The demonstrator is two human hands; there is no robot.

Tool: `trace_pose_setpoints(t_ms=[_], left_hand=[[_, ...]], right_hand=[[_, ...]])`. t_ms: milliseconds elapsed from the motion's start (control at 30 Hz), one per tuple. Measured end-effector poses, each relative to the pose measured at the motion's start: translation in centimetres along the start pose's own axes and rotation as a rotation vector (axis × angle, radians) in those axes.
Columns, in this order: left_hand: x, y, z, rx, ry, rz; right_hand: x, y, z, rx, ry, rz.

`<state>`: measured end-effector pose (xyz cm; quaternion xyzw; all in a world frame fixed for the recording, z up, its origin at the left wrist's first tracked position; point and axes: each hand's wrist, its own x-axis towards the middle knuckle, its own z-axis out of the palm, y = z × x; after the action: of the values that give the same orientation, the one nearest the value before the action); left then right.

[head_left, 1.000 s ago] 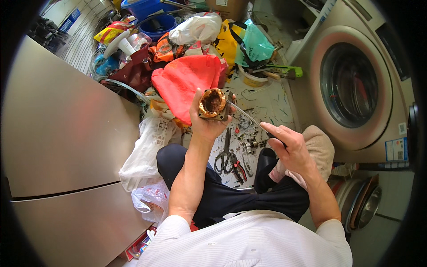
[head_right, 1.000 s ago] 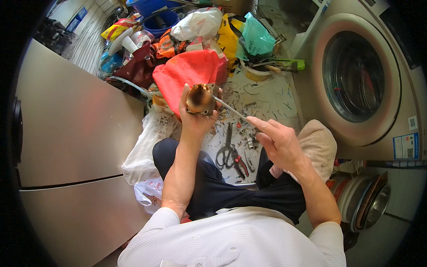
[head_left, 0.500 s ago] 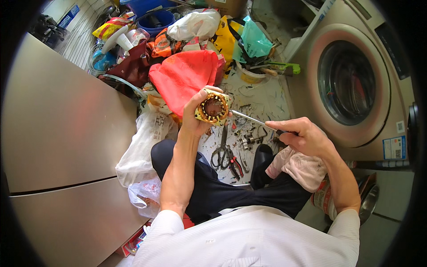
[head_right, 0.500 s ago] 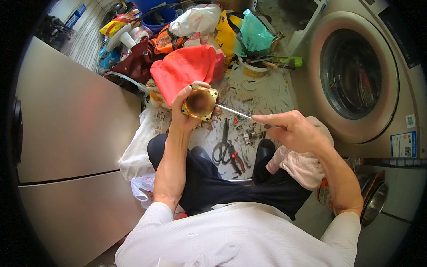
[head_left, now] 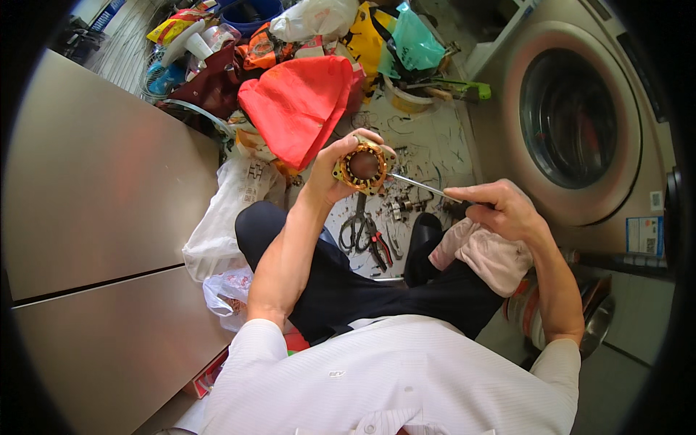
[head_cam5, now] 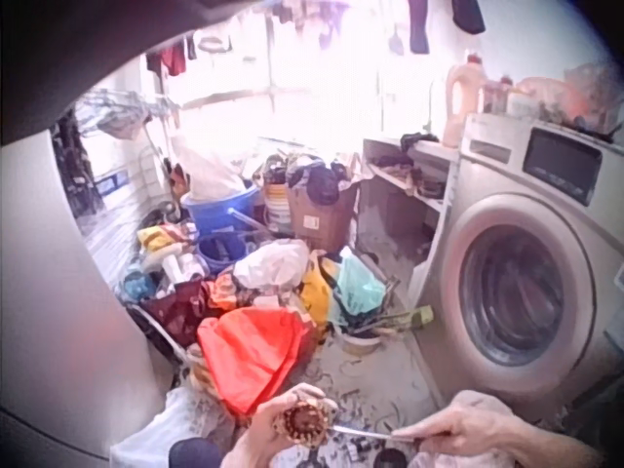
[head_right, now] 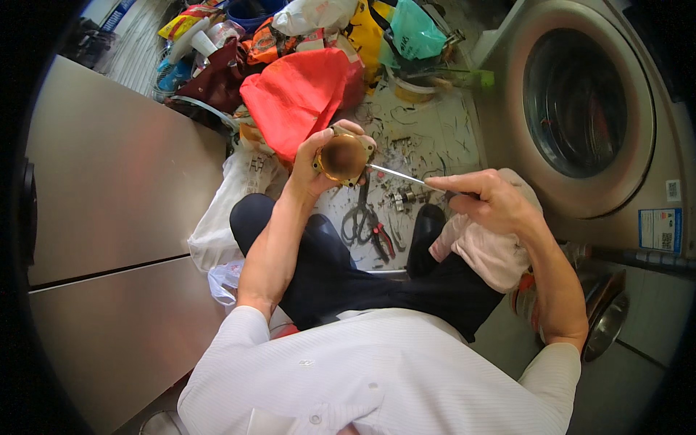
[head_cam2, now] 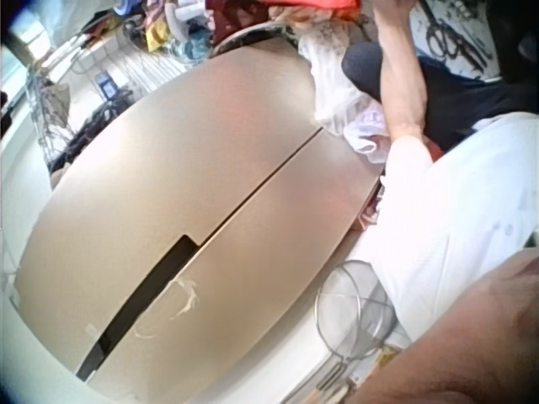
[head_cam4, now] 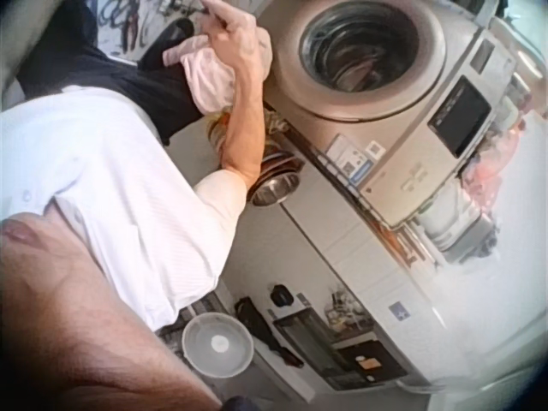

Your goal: The person disassembles a motor stator by cutting and pulling copper coils with pliers, prying inside the metal core with a screwdriver, and pulling out copper wires using the pliers.

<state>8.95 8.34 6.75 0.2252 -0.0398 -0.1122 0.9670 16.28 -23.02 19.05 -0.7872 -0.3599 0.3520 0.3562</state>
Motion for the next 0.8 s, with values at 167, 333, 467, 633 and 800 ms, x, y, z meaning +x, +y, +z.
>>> trace_pose_setpoints(t_ms=[167, 333, 467, 633, 800], left_hand=[[-0.4, -0.9, -0.3, 0.036, -0.079, -0.084], [-3.3, -3.2, -0.3, 0.187, -0.028, -0.230], [-7.3, -8.4, 1.5, -0.045, 0.150, -0.363], [-11.8, -12.6, 3.4, -0.163, 0.268, -0.522], [-13.6, -14.9, 4.2, -0.077, 0.413, -0.576]], right_hand=[[-1.5, 0.2, 0.5, -0.553, 0.113, -0.355], [-4.2, 0.6, 2.6, -0.812, 0.067, -0.441], [-9.2, 1.8, 4.7, -0.416, -0.105, -0.158], [-13.5, 2.0, 6.4, -0.366, -0.213, -0.068], [-16.1, 2.1, 8.1, -0.510, -0.286, -0.050]])
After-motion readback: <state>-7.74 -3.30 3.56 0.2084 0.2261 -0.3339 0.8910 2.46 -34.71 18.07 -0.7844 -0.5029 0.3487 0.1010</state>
